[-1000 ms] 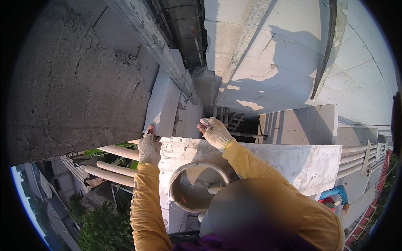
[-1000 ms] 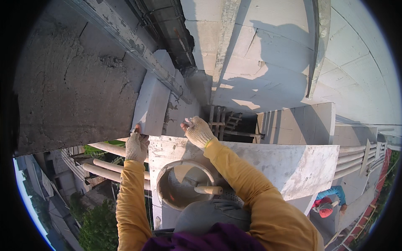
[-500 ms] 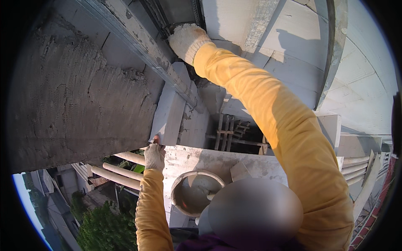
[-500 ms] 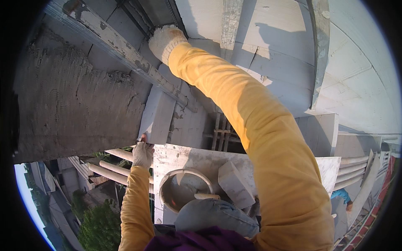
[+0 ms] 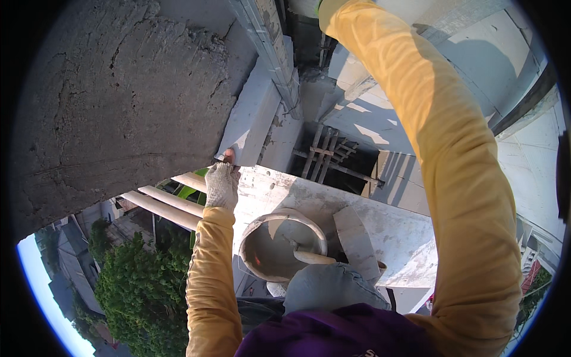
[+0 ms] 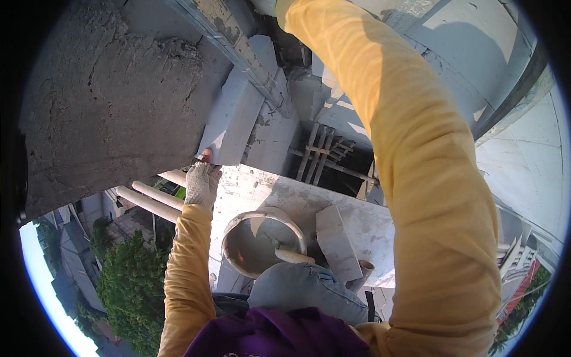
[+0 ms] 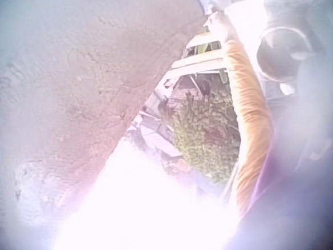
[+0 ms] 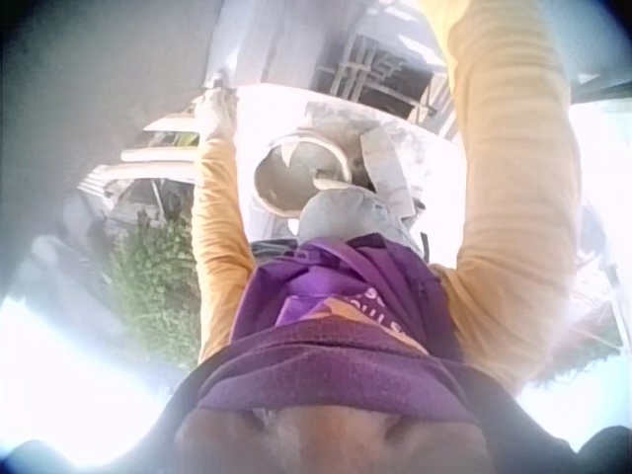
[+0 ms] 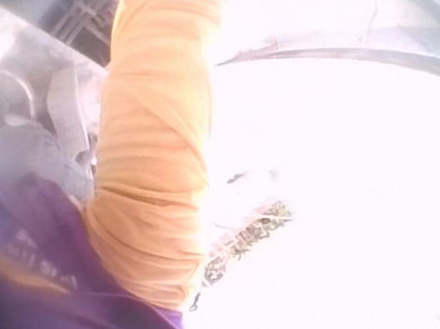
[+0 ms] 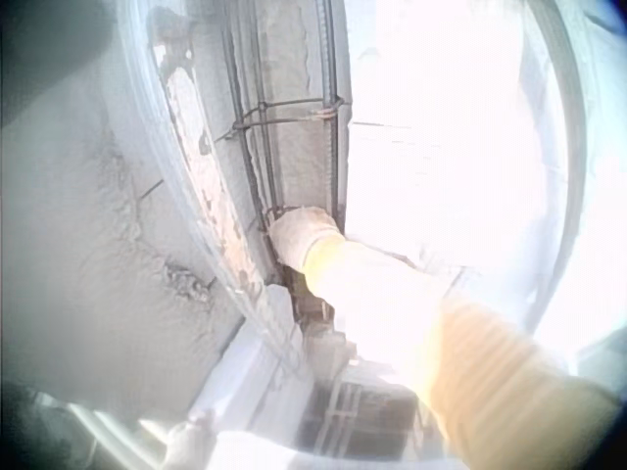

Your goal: The person applies mortar to a brick using a trowel and then places the brick onto a wall structure, pressing it into place.

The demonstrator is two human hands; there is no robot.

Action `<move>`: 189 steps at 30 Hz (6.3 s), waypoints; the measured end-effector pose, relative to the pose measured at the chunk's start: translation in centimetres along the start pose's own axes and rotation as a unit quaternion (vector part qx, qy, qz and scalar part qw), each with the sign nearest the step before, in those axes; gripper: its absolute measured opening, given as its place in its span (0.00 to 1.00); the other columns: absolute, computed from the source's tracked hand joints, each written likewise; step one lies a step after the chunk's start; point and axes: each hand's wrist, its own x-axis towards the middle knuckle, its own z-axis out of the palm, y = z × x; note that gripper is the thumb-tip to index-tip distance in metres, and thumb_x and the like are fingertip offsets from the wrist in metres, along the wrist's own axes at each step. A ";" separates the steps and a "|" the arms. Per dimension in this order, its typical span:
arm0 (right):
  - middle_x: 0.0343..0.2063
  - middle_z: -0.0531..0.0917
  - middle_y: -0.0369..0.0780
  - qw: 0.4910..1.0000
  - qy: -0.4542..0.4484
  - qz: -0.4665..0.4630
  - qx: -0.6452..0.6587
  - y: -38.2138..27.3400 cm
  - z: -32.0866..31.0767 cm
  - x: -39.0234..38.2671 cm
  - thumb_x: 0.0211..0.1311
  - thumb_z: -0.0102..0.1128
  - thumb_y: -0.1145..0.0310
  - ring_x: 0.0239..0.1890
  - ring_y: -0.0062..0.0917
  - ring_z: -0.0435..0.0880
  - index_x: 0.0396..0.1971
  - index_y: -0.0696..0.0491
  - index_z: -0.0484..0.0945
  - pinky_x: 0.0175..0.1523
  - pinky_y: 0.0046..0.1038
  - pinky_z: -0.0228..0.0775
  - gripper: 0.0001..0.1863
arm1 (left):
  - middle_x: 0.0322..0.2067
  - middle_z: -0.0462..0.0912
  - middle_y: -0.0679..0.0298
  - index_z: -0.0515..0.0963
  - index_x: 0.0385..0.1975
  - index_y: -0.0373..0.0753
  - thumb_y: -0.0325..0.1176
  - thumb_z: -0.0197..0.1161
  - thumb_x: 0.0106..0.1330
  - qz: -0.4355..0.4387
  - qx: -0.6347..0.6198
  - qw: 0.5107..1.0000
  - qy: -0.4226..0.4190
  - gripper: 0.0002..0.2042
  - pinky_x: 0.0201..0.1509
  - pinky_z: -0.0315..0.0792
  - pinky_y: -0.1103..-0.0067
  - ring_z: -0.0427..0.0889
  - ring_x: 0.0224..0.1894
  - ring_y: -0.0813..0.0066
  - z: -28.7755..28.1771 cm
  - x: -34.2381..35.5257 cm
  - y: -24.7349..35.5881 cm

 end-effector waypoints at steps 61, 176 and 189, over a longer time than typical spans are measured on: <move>0.44 0.86 0.48 0.995 0.031 -0.090 -0.029 2.1 -1.4 1.5 0.66 0.53 0.65 0.49 0.40 0.86 0.43 0.52 0.86 0.51 0.36 0.78 0.15 | 0.57 0.74 0.50 0.68 0.61 0.28 0.47 0.70 0.64 -0.093 0.033 0.993 -0.064 0.34 0.64 0.72 0.67 0.77 0.56 0.55 -1.1 4.0 -4.4; 0.53 0.82 0.44 0.985 -0.063 -0.012 0.158 0.7 20.2 -1.3 0.65 0.49 0.41 0.56 0.36 0.80 0.53 0.51 0.79 0.61 0.33 0.70 0.30 | 0.42 0.82 0.55 0.76 0.50 0.24 0.51 0.69 0.64 -0.046 0.277 0.960 -0.011 0.31 0.41 0.83 0.77 0.85 0.40 0.67 -0.5 1.9 -1.5; 0.53 0.82 0.43 0.961 0.039 -0.099 0.255 1.1 21.7 -1.0 0.76 0.40 0.59 0.57 0.31 0.78 0.58 0.51 0.76 0.63 0.28 0.68 0.21 | 0.34 0.80 0.60 0.78 0.43 0.26 0.47 0.69 0.66 -0.021 0.292 0.956 -0.018 0.24 0.38 0.83 0.78 0.83 0.36 0.73 -1.2 1.9 -1.3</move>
